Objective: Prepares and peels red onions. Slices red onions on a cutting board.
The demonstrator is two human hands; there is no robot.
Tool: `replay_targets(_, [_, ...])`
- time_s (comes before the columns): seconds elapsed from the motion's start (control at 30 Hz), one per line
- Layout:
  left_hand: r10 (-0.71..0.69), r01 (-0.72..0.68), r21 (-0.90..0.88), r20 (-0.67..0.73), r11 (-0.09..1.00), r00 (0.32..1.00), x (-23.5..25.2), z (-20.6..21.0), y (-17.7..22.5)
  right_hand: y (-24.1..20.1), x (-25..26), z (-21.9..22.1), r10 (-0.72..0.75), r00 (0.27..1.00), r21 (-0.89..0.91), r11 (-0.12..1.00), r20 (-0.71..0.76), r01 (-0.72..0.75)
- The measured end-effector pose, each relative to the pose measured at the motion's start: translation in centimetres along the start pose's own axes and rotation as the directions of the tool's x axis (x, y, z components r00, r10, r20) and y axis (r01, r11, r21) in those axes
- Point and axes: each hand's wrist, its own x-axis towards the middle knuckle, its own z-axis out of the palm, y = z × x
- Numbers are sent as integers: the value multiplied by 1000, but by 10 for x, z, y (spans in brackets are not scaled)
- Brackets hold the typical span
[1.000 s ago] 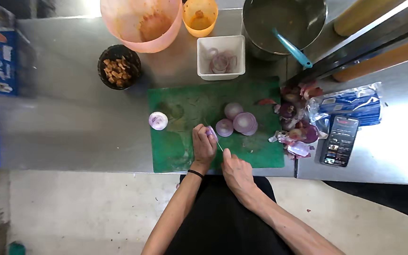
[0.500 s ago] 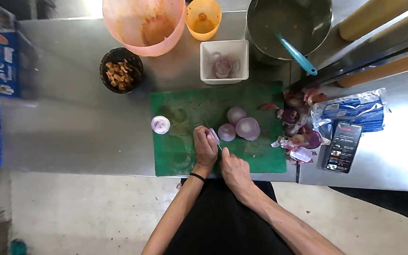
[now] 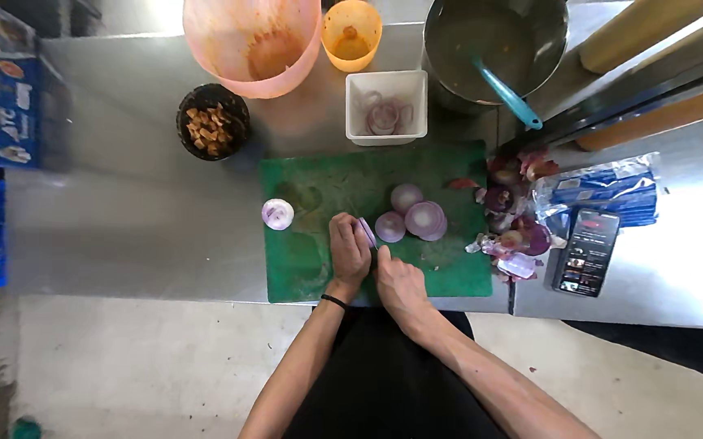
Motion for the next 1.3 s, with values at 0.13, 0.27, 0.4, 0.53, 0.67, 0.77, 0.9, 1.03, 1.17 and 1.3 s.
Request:
replay_targets(0.13, [96,-97,79,11,992,995,-3,2,-8,-3,0,-9,-2,999,-15,1000,32,2])
replay_targets(0.27, [60,-60,106,3,993,998,-2,7,-7,-4,6,-11,43,992,-25,999,122,-40])
replay_targets(0.4, [85,-82,122,-22,989,996,-2,8,-9,-4,6,-4,33,997,-35,999,74,-30])
replay_targets(0.53, [134,-128,148,-31,981,990,-2,10,-9,1,18,6,7,998,-14,1000,67,-6])
replay_targets(0.67, [116,-113,140,-12,984,993,-2,9,-11,4,29,15,-12,998,0,1000,67,12])
replay_targets(0.77, [94,-91,134,-14,987,995,-1,10,-12,5,17,20,10,999,-11,1000,35,-10])
replay_targets(0.9, [83,-82,73,-10,994,997,0,8,-10,23,-15,32,56,996,-19,998,62,-55])
replay_targets(1.03, [55,-53,44,-38,998,998,0,7,-11,34,-37,43,91,988,-65,994,127,-83])
replay_targets(1.17, [-34,36,84,-25,996,999,1,-3,-10,31,-43,43,101,985,-73,993,143,-92])
replay_targets(1.3, [-174,171,169,7,971,985,2,-26,-20,50,-58,45,87,988,-84,994,130,-76])
